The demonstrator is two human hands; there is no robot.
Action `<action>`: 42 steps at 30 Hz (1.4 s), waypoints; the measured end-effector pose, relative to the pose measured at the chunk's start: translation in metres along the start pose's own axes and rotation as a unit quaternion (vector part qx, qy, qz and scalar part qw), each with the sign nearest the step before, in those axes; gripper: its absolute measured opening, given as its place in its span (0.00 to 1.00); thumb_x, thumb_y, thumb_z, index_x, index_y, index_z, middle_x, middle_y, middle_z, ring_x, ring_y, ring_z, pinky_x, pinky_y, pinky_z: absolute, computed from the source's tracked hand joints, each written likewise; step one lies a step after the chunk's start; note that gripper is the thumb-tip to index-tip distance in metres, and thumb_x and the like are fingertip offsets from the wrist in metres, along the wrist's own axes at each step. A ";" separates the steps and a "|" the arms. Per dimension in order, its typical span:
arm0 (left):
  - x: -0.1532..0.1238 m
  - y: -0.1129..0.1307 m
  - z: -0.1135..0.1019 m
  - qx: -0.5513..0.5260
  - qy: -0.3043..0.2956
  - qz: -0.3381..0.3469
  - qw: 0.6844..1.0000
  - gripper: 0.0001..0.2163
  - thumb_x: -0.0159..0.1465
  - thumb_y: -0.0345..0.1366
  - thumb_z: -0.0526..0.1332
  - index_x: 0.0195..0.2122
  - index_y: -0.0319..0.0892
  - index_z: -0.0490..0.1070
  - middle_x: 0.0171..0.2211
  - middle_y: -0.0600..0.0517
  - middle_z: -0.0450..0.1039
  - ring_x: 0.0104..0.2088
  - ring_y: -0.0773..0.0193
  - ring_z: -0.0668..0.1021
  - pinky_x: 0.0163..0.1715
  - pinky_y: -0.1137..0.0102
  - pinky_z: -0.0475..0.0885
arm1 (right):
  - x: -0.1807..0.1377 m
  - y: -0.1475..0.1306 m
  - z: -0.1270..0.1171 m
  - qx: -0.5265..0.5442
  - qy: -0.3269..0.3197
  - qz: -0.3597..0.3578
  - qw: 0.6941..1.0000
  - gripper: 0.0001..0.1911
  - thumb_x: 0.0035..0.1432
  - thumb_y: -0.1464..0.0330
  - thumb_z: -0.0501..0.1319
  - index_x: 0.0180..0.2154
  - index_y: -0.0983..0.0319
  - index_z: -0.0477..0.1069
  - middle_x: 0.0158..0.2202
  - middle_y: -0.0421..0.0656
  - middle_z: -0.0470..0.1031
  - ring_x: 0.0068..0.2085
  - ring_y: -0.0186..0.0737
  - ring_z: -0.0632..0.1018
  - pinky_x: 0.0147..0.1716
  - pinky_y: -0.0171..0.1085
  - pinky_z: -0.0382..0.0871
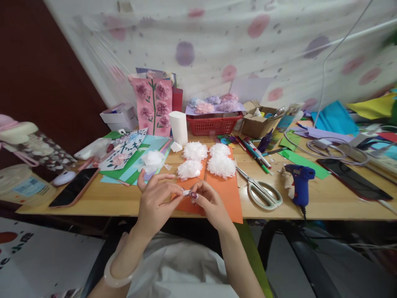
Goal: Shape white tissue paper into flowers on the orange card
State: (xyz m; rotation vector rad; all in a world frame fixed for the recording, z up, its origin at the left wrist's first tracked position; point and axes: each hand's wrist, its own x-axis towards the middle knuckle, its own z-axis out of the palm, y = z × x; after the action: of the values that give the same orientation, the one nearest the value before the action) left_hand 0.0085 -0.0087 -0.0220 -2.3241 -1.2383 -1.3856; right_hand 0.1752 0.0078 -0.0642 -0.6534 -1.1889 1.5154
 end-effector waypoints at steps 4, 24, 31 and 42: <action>0.002 0.001 -0.001 0.017 -0.001 0.038 0.999 0.10 0.62 0.25 0.66 0.29 0.47 0.72 0.27 0.60 0.81 0.44 0.57 0.79 0.65 0.50 0.49 | 0.000 0.003 -0.002 -0.002 0.005 0.020 1.000 0.15 0.54 0.56 0.68 0.31 0.59 0.68 0.26 0.37 0.67 0.29 0.35 0.66 0.30 0.35 0.61; -0.001 0.007 0.011 0.089 0.027 0.023 0.995 0.05 0.62 0.29 0.67 0.33 0.47 0.76 0.37 0.53 0.82 0.47 0.53 0.77 0.64 0.46 0.49 | 0.001 0.005 0.000 0.024 0.001 0.017 1.000 0.14 0.56 0.57 0.68 0.34 0.58 0.67 0.29 0.37 0.69 0.31 0.35 0.70 0.32 0.36 0.65; -0.006 0.007 0.020 0.143 0.062 0.028 0.987 0.07 0.61 0.28 0.67 0.37 0.48 0.78 0.40 0.51 0.81 0.50 0.52 0.74 0.61 0.49 0.54 | 0.004 0.010 0.002 0.083 0.069 -0.005 0.994 0.22 0.51 0.61 0.72 0.33 0.56 0.58 0.42 0.38 0.69 0.30 0.31 0.70 0.31 0.35 0.69; -0.008 0.009 0.025 0.211 0.114 0.002 0.971 0.11 0.58 0.30 0.69 0.41 0.48 0.75 0.43 0.47 0.77 0.55 0.47 0.69 0.60 0.48 0.57 | 0.000 0.009 0.004 0.002 0.050 -0.047 0.998 0.11 0.58 0.61 0.67 0.34 0.57 0.67 0.45 0.44 0.70 0.44 0.39 0.72 0.42 0.37 0.70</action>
State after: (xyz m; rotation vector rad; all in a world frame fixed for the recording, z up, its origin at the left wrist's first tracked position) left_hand 0.0296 -0.0056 -0.0400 -1.8272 -1.3047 -1.2019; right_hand 0.1682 0.0074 -0.0712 -0.6535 -1.1246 1.3917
